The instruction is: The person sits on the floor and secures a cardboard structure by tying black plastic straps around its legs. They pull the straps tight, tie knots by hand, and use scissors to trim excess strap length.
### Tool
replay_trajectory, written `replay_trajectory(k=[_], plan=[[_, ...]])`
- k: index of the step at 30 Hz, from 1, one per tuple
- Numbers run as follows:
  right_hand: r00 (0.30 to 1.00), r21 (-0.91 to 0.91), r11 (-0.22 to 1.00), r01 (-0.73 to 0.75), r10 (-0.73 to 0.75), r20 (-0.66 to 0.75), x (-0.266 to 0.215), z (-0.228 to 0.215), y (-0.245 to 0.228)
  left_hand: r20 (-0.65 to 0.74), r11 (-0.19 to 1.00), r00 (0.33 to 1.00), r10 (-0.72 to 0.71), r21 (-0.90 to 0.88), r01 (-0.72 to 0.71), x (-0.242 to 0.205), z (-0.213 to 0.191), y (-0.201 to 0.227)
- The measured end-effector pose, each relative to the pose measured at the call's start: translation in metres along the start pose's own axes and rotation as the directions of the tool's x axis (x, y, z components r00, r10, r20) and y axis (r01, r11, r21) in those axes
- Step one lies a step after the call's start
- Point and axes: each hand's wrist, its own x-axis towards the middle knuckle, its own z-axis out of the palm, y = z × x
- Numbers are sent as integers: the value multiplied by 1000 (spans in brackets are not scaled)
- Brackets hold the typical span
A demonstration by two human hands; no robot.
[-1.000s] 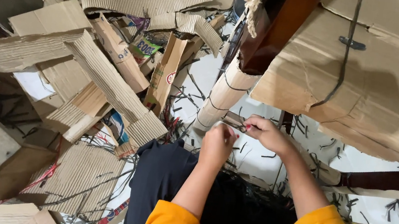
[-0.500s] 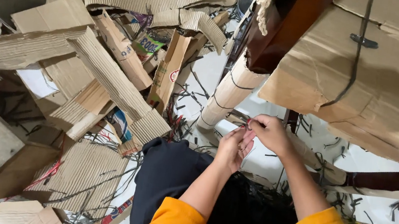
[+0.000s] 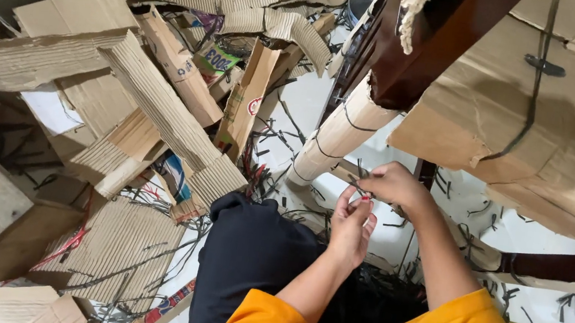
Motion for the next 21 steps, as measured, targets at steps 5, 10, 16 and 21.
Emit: replay_trajectory(k=[5,10,16,21], plan=[[998,-12,1000,-19,20,60,-27,-17,-27,64,961,995,-71,-262,86,-8,5,1],[997,7,1000,-7,6,82,-12,-13,-13,96,881,983,-158,-436,184,29,-14,-20],[998,-10,1000,-27,28,47,-12,-18,-3,-60,958,992,-110,-272,90,3,-2,4],[1000,102,995,15,-17,24,-50,-24,-28,-163,984,983,-83,-171,55,3,-7,4]])
